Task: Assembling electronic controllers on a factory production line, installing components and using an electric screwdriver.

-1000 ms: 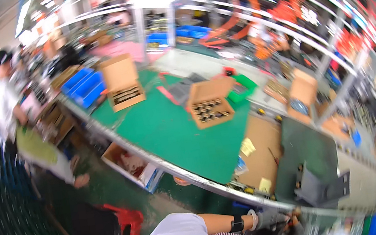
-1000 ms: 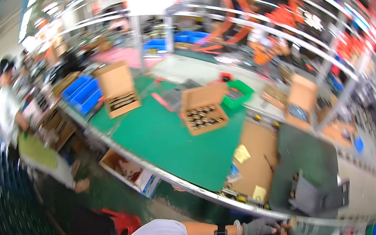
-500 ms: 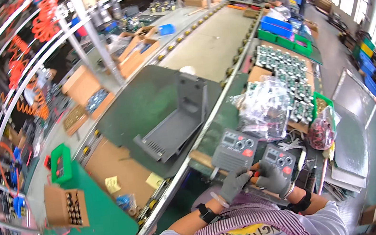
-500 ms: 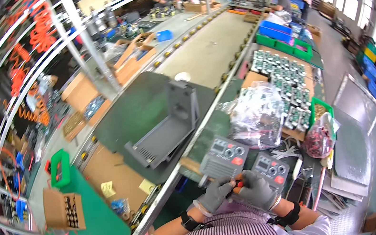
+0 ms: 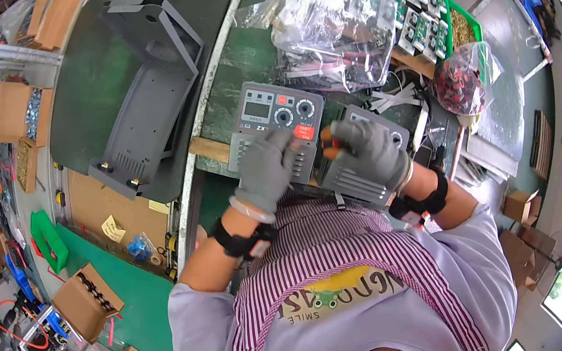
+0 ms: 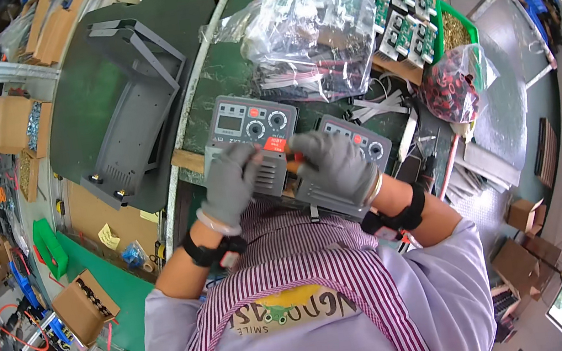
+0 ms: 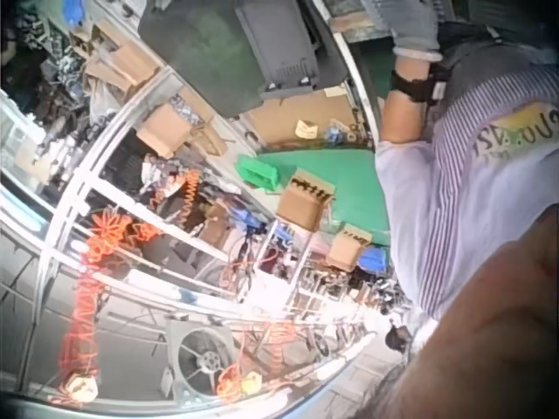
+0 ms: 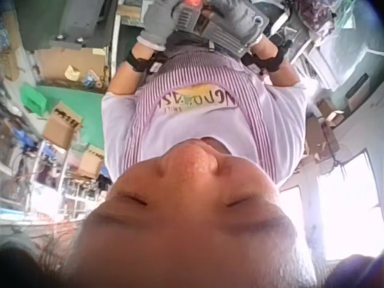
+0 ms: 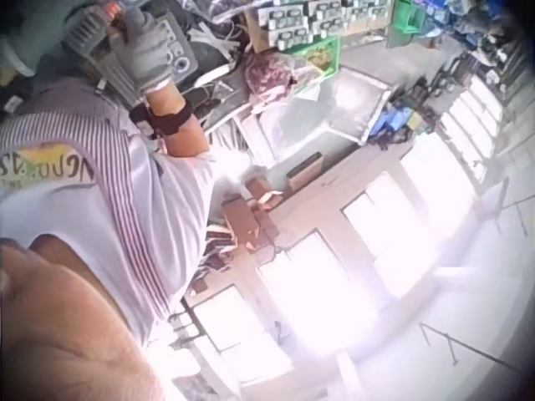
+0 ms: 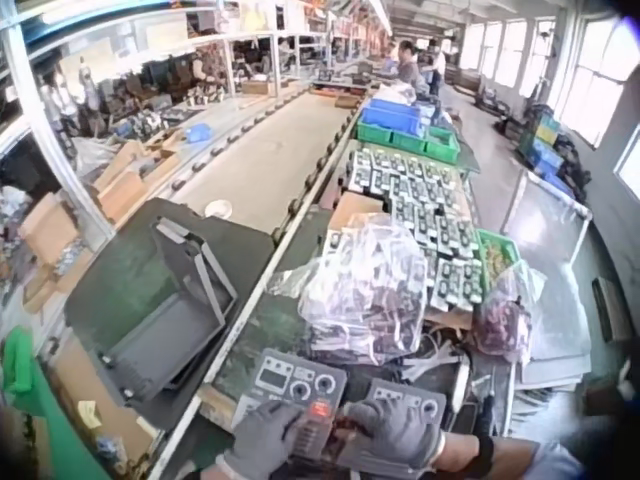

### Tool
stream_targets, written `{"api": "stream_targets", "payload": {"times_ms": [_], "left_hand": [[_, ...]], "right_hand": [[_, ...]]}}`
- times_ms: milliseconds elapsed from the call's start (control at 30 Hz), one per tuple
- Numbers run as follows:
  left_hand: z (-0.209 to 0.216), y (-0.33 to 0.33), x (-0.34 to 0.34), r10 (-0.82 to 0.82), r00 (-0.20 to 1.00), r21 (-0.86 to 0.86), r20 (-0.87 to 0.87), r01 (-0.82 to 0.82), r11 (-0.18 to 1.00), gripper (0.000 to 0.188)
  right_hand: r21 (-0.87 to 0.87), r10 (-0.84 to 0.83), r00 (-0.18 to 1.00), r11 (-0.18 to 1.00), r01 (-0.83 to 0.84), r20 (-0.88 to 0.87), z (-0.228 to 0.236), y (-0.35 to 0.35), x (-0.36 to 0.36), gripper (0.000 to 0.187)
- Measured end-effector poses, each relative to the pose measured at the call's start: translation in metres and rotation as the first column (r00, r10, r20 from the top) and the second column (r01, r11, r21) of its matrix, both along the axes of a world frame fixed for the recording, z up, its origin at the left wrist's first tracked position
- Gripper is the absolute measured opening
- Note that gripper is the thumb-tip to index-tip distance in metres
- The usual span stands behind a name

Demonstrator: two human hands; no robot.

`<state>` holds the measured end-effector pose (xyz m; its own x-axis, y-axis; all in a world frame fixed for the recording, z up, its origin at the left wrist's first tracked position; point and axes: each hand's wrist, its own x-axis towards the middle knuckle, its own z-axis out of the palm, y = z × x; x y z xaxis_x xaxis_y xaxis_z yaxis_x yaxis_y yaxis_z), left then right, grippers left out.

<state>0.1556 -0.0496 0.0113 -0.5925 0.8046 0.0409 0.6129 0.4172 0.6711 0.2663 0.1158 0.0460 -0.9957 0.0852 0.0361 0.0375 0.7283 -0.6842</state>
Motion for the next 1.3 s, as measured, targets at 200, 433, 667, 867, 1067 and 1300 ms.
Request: {"api": "stream_targets", "payload": {"times_ms": [200, 433, 667, 867, 1067, 1300], "left_hand": [[-0.025, 0.028, -0.043, -0.371, 0.888, -0.389, -0.27, 0.252, 0.886, 0.016], [-0.019, 0.016, -0.053, -0.239, 0.968, -0.269, -0.081, 0.209, 0.94, 0.016], [0.006, -0.064, -0.058, 0.103, 0.236, 0.001, 0.966, -0.402, 0.916, 0.028], [-0.002, -0.087, -0.043, 0.085, 0.049, -0.054, 0.995, -0.444, 0.894, 0.038], [-0.01, -0.094, -0.038, -0.006, -0.079, -0.037, 0.997, -0.53, 0.847, 0.042], [-0.021, -0.093, -0.03, -0.057, -0.147, -0.034, 0.987, -0.55, 0.834, 0.031]], "right_hand": [[-0.093, -0.151, 0.962, 0.98, 0.176, 0.226, 0.002, 0.002, -0.032, 0.022], [0.091, -0.104, 0.955, 0.992, 0.081, 0.277, -0.038, -0.004, -0.055, 0.032], [0.302, -0.012, 0.917, 0.946, -0.119, 0.399, -0.037, -0.01, -0.081, 0.025], [0.438, 0.109, 0.915, 0.852, -0.288, 0.389, -0.038, -0.013, -0.09, 0.022], [0.484, 0.124, 0.884, 0.798, -0.358, 0.45, -0.035, -0.019, -0.095, 0.021], [0.444, 0.138, 0.876, 0.819, -0.363, 0.462, -0.041, -0.023, -0.099, 0.017]]}}
